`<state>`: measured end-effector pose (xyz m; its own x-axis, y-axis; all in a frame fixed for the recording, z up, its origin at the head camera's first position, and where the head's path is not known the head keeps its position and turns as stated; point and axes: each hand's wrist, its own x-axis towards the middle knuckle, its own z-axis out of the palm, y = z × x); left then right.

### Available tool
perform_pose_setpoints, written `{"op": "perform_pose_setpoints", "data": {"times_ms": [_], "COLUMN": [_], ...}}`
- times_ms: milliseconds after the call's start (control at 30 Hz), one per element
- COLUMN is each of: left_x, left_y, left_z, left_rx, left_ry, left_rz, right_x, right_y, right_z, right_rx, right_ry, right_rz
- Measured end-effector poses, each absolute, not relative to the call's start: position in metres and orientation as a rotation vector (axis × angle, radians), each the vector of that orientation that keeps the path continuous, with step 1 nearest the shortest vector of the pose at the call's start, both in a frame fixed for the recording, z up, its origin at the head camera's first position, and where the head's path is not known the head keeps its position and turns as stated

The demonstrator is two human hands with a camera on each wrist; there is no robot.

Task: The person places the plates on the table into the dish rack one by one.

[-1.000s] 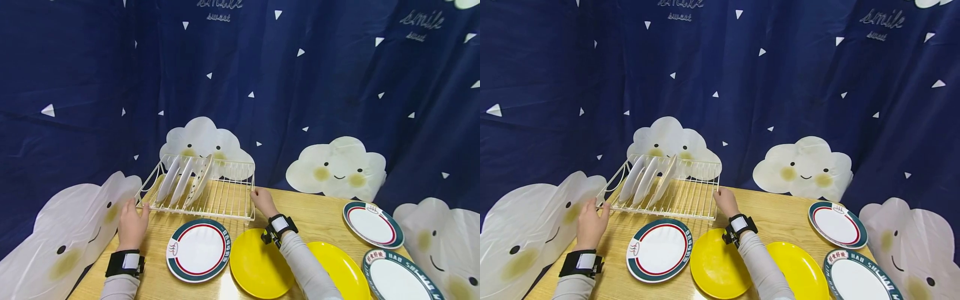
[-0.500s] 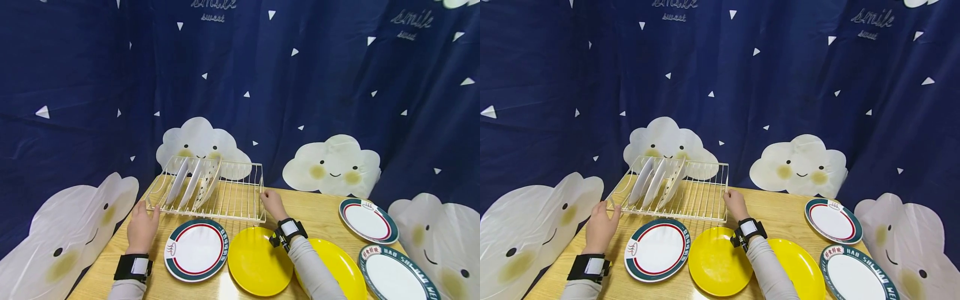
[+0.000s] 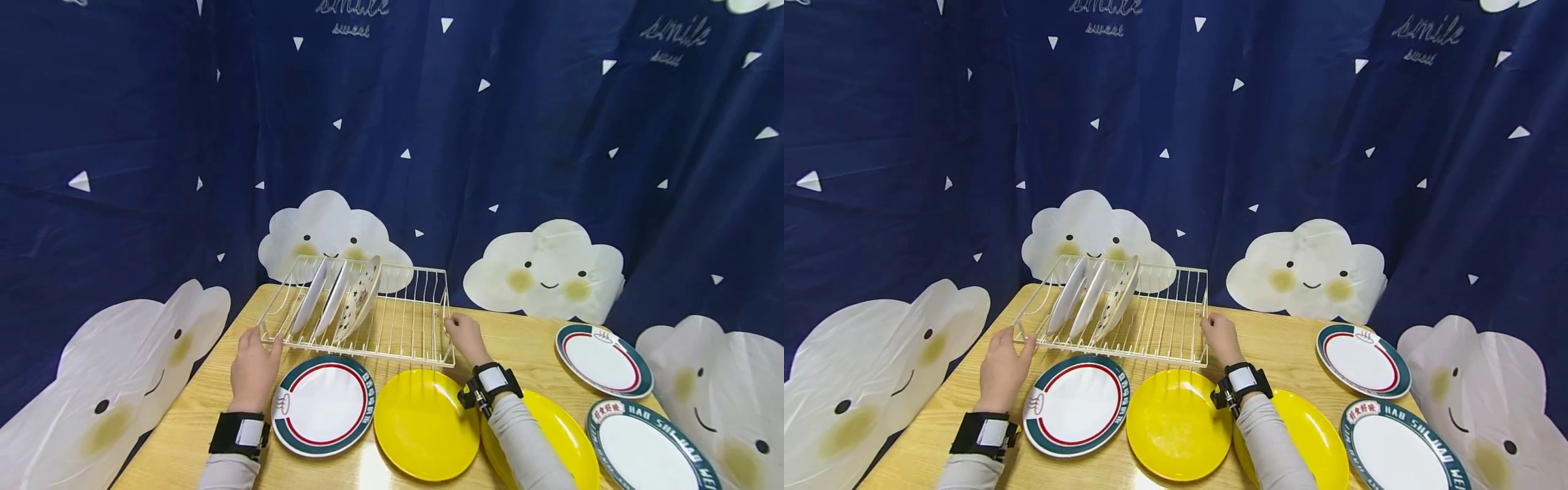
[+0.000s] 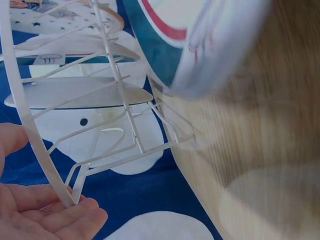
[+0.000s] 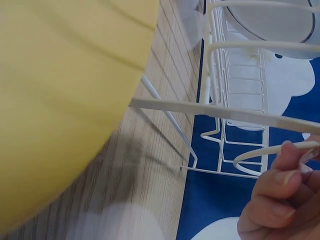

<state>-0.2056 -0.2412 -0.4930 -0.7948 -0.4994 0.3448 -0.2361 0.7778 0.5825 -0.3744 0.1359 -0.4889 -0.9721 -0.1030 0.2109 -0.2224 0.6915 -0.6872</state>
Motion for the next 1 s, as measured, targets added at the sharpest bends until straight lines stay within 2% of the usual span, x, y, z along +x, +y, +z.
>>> {"op": "perform_pose_setpoints", "data": {"times_ms": [1000], "left_x": [-0.213], "left_y": [-0.18], "left_z": [-0.491], "left_rx": [0.438], "left_ry": [-2.471], "left_rz": [-0.634], "right_x": [-0.367], "right_y": [0.212], "right_z": [-0.488], "right_rx": [0.142], "right_ry": [-2.8], "right_rz": [1.177]}}
